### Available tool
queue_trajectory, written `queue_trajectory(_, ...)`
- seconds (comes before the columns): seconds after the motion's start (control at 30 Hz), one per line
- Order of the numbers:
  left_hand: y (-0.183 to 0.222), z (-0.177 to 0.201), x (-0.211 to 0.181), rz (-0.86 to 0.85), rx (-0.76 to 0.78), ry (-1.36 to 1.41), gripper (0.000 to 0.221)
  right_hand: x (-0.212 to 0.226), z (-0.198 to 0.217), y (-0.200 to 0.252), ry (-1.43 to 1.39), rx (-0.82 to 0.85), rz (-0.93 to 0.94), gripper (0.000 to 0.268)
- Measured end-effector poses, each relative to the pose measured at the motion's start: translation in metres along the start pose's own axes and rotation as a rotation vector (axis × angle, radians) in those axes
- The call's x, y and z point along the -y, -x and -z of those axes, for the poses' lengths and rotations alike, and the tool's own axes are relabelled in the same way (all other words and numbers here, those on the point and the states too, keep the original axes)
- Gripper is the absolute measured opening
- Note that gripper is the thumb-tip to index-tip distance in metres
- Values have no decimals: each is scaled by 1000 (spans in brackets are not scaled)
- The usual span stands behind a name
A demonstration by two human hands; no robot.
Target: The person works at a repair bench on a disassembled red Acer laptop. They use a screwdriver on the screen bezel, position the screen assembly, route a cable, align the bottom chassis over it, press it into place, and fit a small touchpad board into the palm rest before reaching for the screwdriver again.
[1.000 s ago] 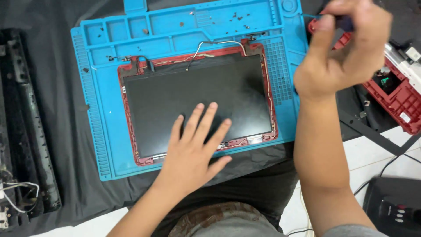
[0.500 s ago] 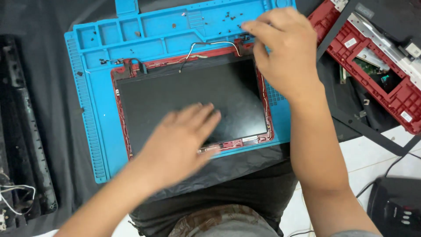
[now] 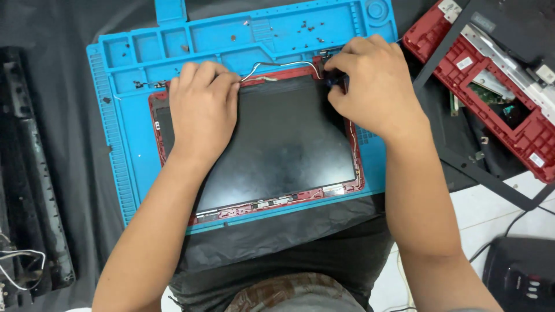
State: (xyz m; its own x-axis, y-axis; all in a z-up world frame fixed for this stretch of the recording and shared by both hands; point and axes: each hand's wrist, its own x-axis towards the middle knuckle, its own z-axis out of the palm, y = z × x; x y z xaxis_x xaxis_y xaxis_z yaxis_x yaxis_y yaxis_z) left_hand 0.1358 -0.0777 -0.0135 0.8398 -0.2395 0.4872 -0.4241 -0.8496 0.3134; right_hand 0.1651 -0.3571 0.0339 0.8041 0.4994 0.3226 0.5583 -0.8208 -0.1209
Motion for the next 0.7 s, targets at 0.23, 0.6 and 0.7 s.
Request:
queue_trajectory(0.23, -1, 4, -9, -16, -113, 153, 14, 6, -20, 0, -55, -48, 51, 16)
queue_trajectory(0.6, 1, -4, 0, -59, -67, 247, 19, -2, -26, 1, -23, -69, 9, 15)
queue_trajectory(0.7, 0, -4, -1, -84, -58, 248, 22, 4, -21, -1, -17, -78, 6, 18)
